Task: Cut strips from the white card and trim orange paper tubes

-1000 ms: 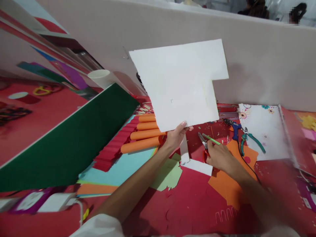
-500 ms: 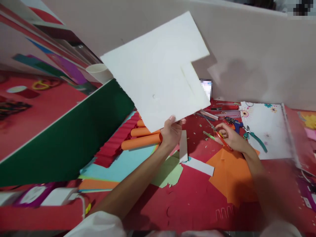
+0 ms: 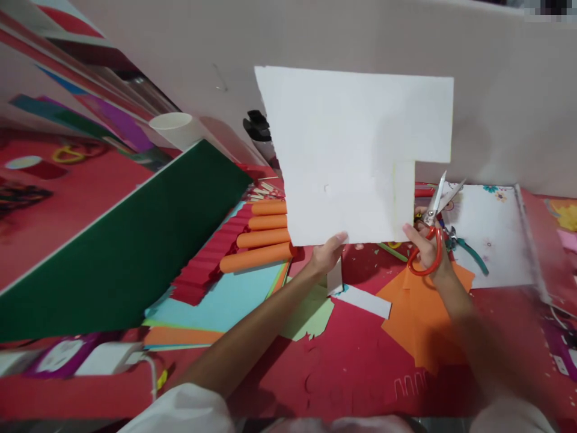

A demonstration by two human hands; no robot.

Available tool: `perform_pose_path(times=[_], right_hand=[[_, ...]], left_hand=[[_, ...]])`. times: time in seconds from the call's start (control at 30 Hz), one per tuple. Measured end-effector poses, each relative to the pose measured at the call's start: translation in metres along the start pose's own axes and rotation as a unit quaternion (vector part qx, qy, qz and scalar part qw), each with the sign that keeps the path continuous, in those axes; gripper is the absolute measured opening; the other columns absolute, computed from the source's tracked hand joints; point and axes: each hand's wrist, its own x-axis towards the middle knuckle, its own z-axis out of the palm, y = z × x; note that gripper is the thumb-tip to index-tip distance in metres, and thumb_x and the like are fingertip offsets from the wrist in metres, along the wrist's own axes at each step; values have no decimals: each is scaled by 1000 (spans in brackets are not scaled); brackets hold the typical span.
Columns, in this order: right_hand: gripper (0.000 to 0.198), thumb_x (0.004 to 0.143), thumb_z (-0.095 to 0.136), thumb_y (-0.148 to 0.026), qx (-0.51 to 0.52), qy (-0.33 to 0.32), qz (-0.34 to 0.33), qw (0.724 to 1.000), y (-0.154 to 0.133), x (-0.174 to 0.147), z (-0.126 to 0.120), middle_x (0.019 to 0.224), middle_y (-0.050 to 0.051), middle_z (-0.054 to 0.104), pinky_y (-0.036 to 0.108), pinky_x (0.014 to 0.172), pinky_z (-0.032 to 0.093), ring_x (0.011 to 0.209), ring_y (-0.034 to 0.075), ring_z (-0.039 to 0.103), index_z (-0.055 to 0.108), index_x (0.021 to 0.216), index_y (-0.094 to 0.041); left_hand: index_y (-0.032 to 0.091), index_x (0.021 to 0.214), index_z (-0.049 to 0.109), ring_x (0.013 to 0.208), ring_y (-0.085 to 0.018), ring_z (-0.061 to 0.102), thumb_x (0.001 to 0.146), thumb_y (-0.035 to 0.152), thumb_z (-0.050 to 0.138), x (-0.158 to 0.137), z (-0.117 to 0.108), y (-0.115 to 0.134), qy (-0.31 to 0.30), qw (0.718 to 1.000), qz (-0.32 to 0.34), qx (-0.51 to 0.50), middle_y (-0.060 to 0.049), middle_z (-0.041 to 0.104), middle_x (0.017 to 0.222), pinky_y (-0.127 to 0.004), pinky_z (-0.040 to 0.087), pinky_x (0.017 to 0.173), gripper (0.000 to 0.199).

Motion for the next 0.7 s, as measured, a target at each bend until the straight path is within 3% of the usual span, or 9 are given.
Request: perform_pose_path(times=[0.13,0.27,0.37,0.5,0.6,0.7], right_hand=[[52,87,75,-56,-33,-1,2,999,-3,-4,5,99,6,64,36,61,55,77,23,62,61,128,-28],[54,86,74,-60,-74,-23,-13,997,-10,-8,12,93,4,62,37,67,54,74,22,59,58,126,-28],[53,89,72,-62,-88,-45,-23,995,-14,-11,13,88,1,59,34,67,51,71,20,57,56,127,-29],[46,98,62,-62,-92,-134,-22,986,-20,-17,10,91,1,59,32,67,50,72,19,55,54,129,-29],[44,99,63,-62,-133,-228,6,965,-27,-21,9,90,0,55,30,65,47,70,17,52,54,127,-29],[47,98,66,-62,-185,-283,10,941,-32,-23,11,86,-2,52,29,62,44,66,14,47,54,126,-27]], left_hand=[[25,68,79,96,-33,78,91,73,65,-2,4,11,-173,977,13,127,-10,80,78,-47,56,109,54],[25,74,82,72,-29,75,96,77,52,-5,14,20,-242,957,20,162,-9,76,68,-45,60,92,64],[25,74,81,70,-28,73,98,74,52,-4,17,27,-206,966,31,153,-8,72,63,-45,59,93,61],[25,72,79,69,-28,71,90,80,60,5,13,35,-84,993,39,71,-9,69,62,-45,58,92,61],[24,75,79,71,-28,71,91,81,57,10,12,35,-38,997,50,48,-9,71,66,-44,59,87,64],[23,75,79,80,-29,74,92,79,60,10,15,31,-10,998,45,41,-10,76,75,-45,59,95,62]])
